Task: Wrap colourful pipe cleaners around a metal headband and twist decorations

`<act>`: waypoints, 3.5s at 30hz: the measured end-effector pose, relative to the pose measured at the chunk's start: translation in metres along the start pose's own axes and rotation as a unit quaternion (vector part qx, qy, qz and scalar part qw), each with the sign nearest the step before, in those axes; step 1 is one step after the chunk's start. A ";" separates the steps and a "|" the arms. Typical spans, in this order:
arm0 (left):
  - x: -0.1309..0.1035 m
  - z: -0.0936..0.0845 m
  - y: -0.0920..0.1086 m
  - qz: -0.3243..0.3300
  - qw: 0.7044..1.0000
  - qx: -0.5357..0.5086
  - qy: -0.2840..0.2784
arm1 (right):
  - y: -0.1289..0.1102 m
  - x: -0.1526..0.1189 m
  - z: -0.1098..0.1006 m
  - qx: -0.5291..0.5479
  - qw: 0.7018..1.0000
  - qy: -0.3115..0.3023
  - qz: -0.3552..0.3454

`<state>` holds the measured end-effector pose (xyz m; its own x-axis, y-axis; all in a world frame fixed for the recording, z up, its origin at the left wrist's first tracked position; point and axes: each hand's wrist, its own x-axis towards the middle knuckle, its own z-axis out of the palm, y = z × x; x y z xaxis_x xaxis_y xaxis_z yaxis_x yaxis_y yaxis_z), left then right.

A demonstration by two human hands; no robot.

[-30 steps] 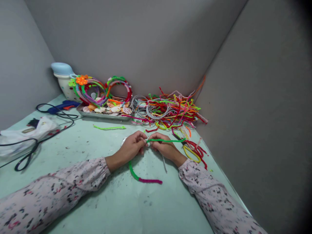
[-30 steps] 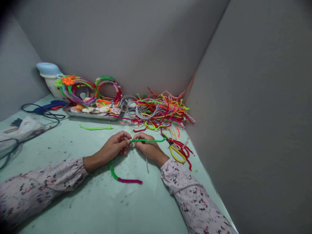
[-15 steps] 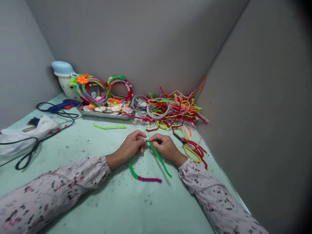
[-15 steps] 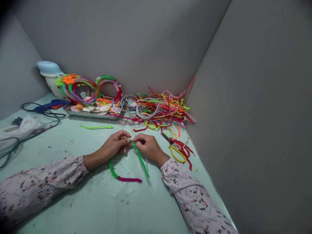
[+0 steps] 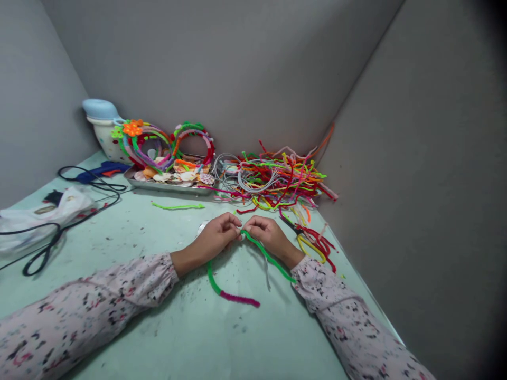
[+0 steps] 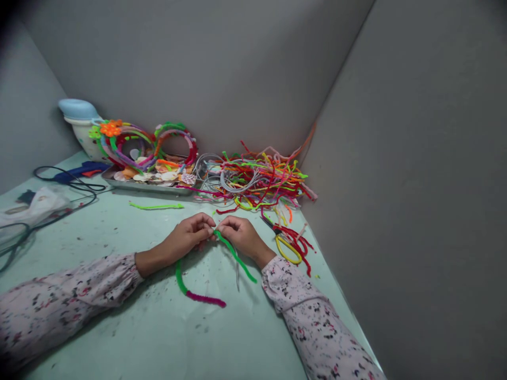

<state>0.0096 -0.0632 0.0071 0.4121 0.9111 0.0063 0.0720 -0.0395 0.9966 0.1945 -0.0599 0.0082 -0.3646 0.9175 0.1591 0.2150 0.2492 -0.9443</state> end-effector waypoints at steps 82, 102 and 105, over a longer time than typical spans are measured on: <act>0.002 -0.004 0.005 -0.050 0.997 -0.065 0.013 | -0.005 0.001 0.003 0.038 0.999 0.020 0.026; 0.004 -0.005 0.000 -0.064 0.998 -0.024 -0.008 | 0.001 -0.001 -0.003 -0.206 0.964 0.038 -0.164; 0.004 -0.005 0.002 -0.071 0.997 -0.029 -0.010 | 0.001 -0.001 -0.005 -0.250 0.945 0.033 -0.210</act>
<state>0.0062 -0.0576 0.0093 0.4198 0.8974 -0.1359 0.0787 0.1132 0.9905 0.1994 -0.0588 0.0084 -0.4589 0.7184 0.5228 0.4707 0.6956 -0.5427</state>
